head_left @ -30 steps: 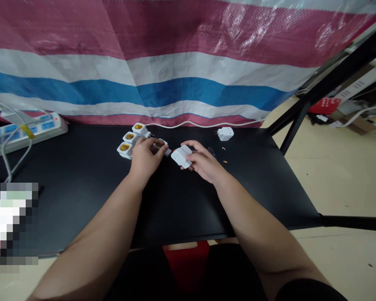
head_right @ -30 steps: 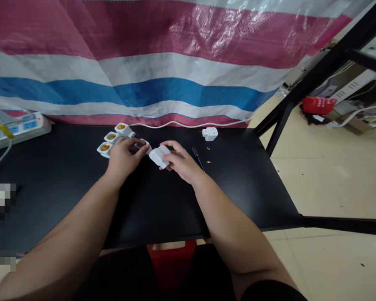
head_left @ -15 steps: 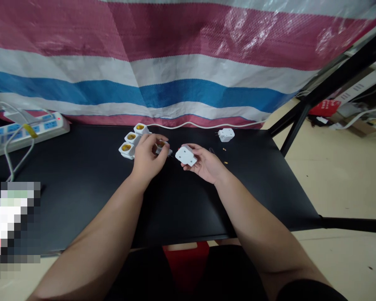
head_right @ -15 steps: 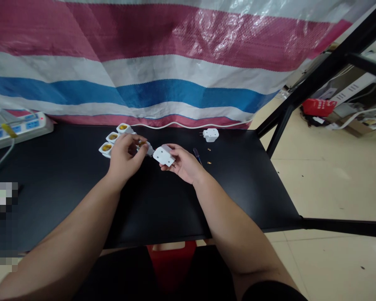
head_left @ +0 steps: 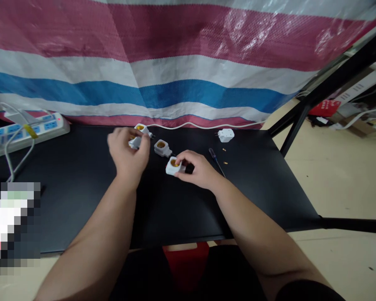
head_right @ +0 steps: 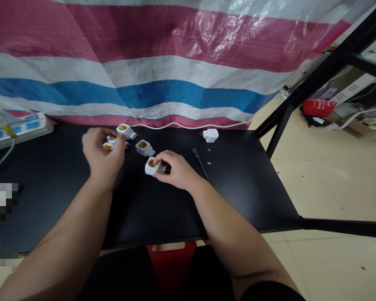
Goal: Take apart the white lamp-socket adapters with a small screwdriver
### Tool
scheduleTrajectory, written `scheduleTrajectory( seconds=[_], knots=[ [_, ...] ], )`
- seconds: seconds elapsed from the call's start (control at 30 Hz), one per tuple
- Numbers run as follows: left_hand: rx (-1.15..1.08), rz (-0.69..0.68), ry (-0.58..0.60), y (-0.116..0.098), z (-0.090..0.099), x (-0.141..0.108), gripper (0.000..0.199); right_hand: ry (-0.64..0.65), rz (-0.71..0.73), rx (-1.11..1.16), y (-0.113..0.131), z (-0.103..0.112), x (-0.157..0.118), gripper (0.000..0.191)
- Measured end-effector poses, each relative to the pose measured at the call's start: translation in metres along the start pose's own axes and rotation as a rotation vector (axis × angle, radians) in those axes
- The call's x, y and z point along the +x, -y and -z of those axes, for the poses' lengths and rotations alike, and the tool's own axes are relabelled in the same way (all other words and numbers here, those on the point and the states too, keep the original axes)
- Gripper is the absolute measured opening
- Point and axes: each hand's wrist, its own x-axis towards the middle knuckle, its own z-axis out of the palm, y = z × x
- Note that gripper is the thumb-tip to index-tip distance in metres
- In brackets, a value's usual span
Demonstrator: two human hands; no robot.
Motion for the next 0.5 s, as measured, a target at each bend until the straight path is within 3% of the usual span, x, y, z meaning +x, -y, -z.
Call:
scheduleTrajectory(
  seconds=[0.07, 0.17, 0.27, 0.37, 0.5],
  knots=[
    [0.191, 0.153, 0.019, 0.015, 0.006, 0.007, 0.024, 0.103, 0.053, -0.100, 0.003, -0.003, -0.001, 0.022],
    [0.271, 0.350, 0.161, 0.032, 0.010, 0.013, 0.044, 0.184, 0.045, -0.193, 0.006, -0.006, -0.002, 0.017],
    [0.180, 0.362, 0.227, 0.039, 0.012, 0.014, 0.055, 0.190, 0.004, -0.238, 0.009, -0.007, -0.001, 0.028],
    [0.109, 0.328, 0.178, 0.037, 0.017, 0.015, 0.065, 0.184, -0.030, -0.248, 0.012, -0.006, -0.001, 0.038],
    [-0.027, 0.352, -0.003, 0.028, 0.022, 0.022, 0.060, 0.185, -0.041, -0.236, 0.013, -0.004, -0.001, 0.037]
  ],
)
